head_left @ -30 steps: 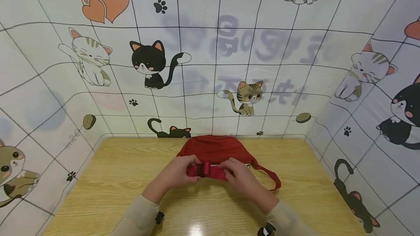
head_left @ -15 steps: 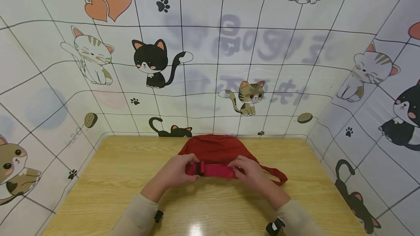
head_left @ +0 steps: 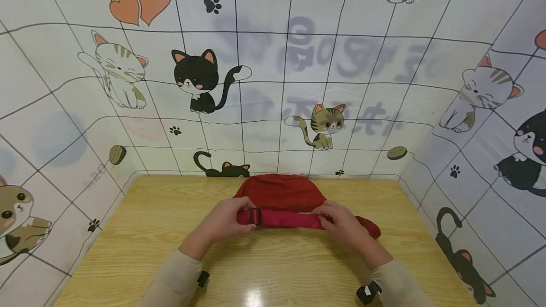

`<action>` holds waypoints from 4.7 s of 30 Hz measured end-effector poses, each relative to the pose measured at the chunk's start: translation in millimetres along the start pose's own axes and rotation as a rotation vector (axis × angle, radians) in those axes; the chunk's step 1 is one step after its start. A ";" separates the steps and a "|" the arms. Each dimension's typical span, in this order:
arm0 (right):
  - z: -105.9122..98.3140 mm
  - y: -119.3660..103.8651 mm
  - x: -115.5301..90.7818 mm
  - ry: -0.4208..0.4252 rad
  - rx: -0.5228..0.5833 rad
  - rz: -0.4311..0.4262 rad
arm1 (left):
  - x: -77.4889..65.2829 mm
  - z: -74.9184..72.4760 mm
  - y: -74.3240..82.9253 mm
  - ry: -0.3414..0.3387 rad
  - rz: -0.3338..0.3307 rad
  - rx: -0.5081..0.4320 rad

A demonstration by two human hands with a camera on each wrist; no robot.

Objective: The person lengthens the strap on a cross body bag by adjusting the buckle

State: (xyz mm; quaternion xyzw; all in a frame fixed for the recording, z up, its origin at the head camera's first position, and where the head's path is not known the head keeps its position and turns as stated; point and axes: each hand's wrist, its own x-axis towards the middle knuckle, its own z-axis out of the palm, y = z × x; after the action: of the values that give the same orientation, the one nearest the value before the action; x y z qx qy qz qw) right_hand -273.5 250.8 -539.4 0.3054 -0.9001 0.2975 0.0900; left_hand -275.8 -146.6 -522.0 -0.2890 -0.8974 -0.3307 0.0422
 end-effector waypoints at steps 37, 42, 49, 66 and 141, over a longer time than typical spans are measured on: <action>61.2 -90.4 59.7 -0.065 0.066 -0.037 | 3.4 11.7 2.6 -0.016 0.087 -0.040; 65.5 -92.3 63.5 -0.072 0.096 -0.013 | 3.5 12.6 1.7 -0.014 0.082 -0.036; 65.1 -96.9 66.5 -0.088 0.088 0.023 | 3.8 11.8 3.7 -0.031 0.042 -0.079; 55.9 -91.4 59.8 -0.064 0.146 0.033 | -1.4 3.9 -10.8 -0.039 0.039 -0.095; 63.5 -92.1 61.3 -0.045 0.161 -0.080 | 13.5 2.5 6.8 -0.148 0.055 -0.193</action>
State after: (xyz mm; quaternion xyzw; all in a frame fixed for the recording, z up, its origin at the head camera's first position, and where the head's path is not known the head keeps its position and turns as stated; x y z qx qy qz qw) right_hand -265.5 124.2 -525.4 0.3540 -0.8620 0.3584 0.0568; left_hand -283.0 -134.3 -516.4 -0.3400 -0.8538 -0.3919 -0.0432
